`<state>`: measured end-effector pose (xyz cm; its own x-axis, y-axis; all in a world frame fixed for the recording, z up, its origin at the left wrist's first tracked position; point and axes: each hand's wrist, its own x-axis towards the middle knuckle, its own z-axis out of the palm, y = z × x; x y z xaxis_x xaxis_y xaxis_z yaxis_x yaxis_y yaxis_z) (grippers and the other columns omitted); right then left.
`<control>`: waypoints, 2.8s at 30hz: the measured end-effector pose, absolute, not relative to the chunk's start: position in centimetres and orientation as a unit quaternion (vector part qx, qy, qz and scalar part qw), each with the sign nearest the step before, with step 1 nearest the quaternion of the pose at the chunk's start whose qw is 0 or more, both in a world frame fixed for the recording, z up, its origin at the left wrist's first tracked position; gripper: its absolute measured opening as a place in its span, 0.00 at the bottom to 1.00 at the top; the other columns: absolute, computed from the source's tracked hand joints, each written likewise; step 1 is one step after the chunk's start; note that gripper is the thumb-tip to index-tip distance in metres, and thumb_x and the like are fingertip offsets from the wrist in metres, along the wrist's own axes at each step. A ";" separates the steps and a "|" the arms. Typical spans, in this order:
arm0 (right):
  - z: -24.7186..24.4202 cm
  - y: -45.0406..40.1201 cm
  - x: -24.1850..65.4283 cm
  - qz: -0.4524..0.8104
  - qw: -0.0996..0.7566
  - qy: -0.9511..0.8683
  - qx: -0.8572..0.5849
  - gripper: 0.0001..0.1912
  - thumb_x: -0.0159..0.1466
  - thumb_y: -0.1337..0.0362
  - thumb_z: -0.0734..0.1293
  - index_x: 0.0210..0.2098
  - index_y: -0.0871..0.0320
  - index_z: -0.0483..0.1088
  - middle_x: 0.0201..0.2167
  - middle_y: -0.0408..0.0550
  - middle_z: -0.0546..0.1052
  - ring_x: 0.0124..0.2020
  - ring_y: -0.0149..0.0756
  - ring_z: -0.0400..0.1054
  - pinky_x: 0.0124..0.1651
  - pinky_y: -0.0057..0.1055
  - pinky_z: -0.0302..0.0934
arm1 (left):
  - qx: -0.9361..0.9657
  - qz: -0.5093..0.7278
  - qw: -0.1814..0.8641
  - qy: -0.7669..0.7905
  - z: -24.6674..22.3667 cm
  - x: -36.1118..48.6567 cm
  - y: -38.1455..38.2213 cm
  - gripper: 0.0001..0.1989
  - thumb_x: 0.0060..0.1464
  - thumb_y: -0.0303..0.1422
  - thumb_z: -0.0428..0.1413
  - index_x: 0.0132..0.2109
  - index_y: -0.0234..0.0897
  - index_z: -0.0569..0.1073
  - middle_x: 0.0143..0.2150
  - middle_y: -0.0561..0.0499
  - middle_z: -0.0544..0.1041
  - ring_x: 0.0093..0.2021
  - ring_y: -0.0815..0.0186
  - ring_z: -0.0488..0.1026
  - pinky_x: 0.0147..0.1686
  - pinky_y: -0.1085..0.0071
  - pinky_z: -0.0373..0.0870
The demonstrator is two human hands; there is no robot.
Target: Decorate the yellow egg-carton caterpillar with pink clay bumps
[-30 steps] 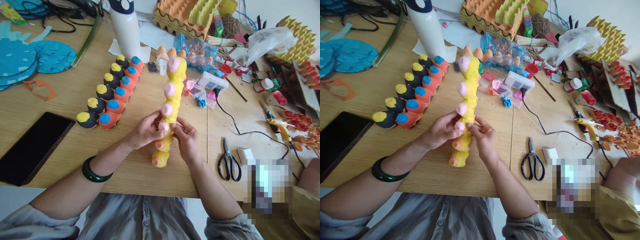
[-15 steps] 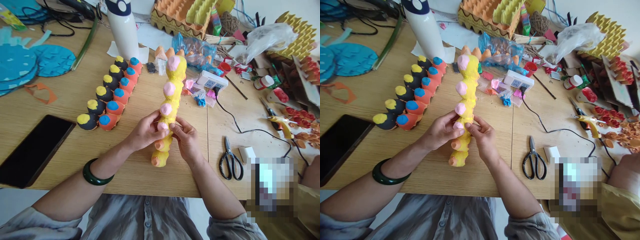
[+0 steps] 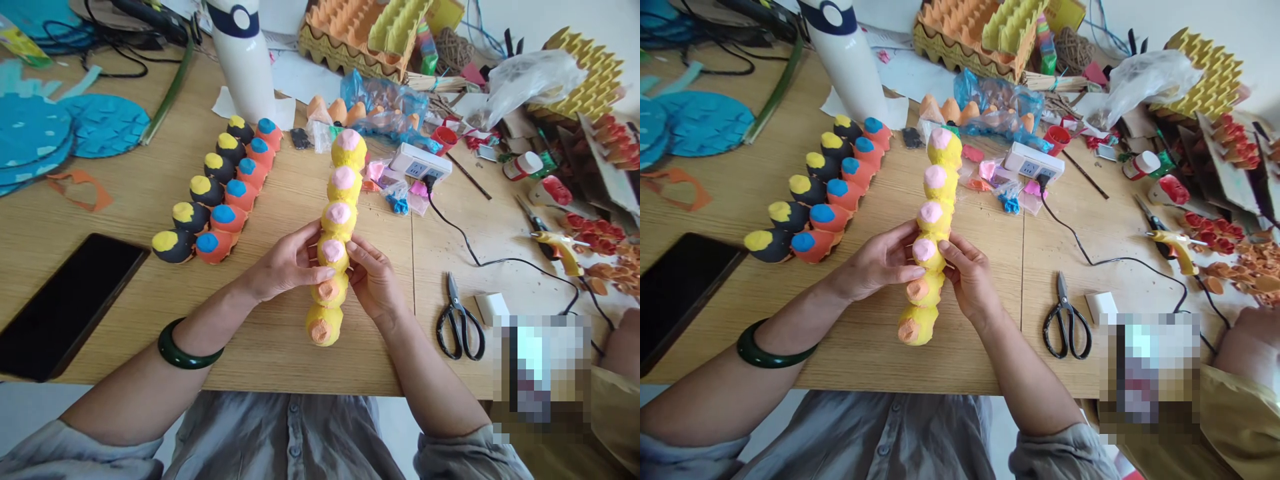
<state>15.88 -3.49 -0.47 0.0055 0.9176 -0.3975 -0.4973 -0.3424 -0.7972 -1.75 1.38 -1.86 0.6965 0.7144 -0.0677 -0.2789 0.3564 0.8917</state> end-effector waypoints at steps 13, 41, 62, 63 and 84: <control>-0.7 -3.3 15.9 0.683 0.529 -0.204 -0.460 0.18 0.53 0.54 0.82 0.42 0.50 0.85 0.37 0.43 0.87 0.34 0.33 0.75 0.37 0.29 0.66 | 0.461 0.344 0.768 0.283 -1.2 -1.1 0.9 0.28 0.53 0.38 0.72 0.60 0.47 0.78 0.60 0.49 0.80 0.64 0.49 0.74 0.58 0.58 0.75; -1.3 -2.9 16.2 0.690 0.514 -0.211 -0.465 0.18 0.54 0.51 0.80 0.41 0.51 0.83 0.37 0.44 0.87 0.41 0.41 0.78 0.39 0.33 0.68 | 0.453 0.348 0.777 0.265 -1.3 -1.4 1.2 0.27 0.54 0.33 0.72 0.59 0.43 0.76 0.59 0.46 0.81 0.62 0.51 0.77 0.61 0.54 0.74; -1.2 -2.6 16.5 0.695 0.525 -0.201 -0.448 0.14 0.54 0.54 0.79 0.39 0.50 0.83 0.35 0.40 0.86 0.39 0.40 0.79 0.45 0.36 0.74 | 0.421 0.352 0.799 0.246 -0.4 -1.3 1.0 0.25 0.53 0.35 0.73 0.56 0.37 0.77 0.59 0.43 0.81 0.60 0.52 0.77 0.57 0.60 0.74; -1.2 -2.6 16.5 0.694 0.524 -0.202 -0.450 0.15 0.54 0.54 0.79 0.40 0.49 0.82 0.34 0.40 0.86 0.38 0.39 0.79 0.44 0.35 0.74 | 0.419 0.353 0.801 0.240 -0.3 -1.4 1.0 0.24 0.54 0.37 0.73 0.56 0.37 0.77 0.59 0.43 0.81 0.60 0.52 0.77 0.57 0.60 0.74; -1.0 -2.7 16.8 0.682 0.508 -0.224 -0.475 0.18 0.53 0.51 0.79 0.41 0.48 0.81 0.36 0.44 0.86 0.44 0.47 0.80 0.45 0.42 0.75 | 0.417 0.365 0.792 0.257 -0.8 -1.0 1.0 0.23 0.51 0.35 0.74 0.53 0.37 0.79 0.58 0.44 0.82 0.59 0.51 0.78 0.58 0.57 0.73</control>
